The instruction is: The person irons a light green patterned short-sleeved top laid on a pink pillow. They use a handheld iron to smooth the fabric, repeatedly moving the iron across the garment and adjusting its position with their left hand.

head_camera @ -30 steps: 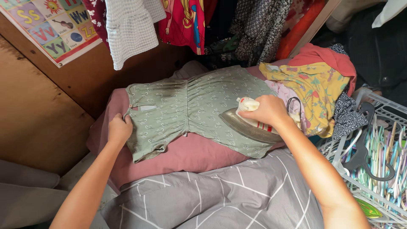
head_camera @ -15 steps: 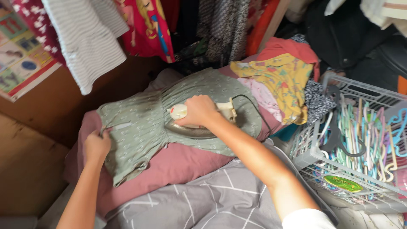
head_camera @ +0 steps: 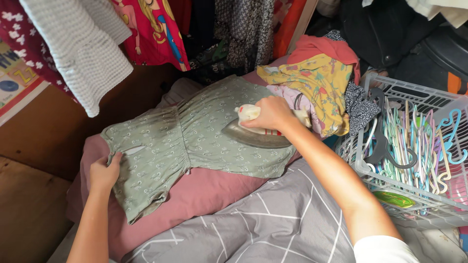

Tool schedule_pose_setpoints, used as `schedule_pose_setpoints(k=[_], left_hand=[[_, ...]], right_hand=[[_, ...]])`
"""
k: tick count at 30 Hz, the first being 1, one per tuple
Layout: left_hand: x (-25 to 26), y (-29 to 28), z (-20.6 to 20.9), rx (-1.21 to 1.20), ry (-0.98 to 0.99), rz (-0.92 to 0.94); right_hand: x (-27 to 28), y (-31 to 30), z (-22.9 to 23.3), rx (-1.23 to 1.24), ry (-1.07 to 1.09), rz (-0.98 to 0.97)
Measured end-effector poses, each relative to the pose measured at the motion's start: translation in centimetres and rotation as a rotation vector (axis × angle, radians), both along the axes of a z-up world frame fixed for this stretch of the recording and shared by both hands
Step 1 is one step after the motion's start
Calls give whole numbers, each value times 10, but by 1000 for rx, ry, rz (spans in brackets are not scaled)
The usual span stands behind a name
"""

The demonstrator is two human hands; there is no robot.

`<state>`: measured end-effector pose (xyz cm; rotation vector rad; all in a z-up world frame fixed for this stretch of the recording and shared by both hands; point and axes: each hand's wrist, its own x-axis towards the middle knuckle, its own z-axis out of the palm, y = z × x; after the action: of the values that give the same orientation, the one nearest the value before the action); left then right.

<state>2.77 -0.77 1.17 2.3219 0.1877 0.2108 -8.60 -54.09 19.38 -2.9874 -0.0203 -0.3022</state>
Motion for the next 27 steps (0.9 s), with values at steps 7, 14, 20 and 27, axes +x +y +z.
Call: schedule_pose_setpoints(k=[7,14,20,27], left_hand=[[-21,7,2,58,-3,76],[-81,-8,11,107,-151,171],[-89,-9,14,212,-237,155],[-65,28,35,-52,95,52]], right_hand=[[20,95,7,62,-34,237],[47,226,-8,101,-33,460],[54,279,-18,35,-39,576],[61,292,-20,18,-22,661]])
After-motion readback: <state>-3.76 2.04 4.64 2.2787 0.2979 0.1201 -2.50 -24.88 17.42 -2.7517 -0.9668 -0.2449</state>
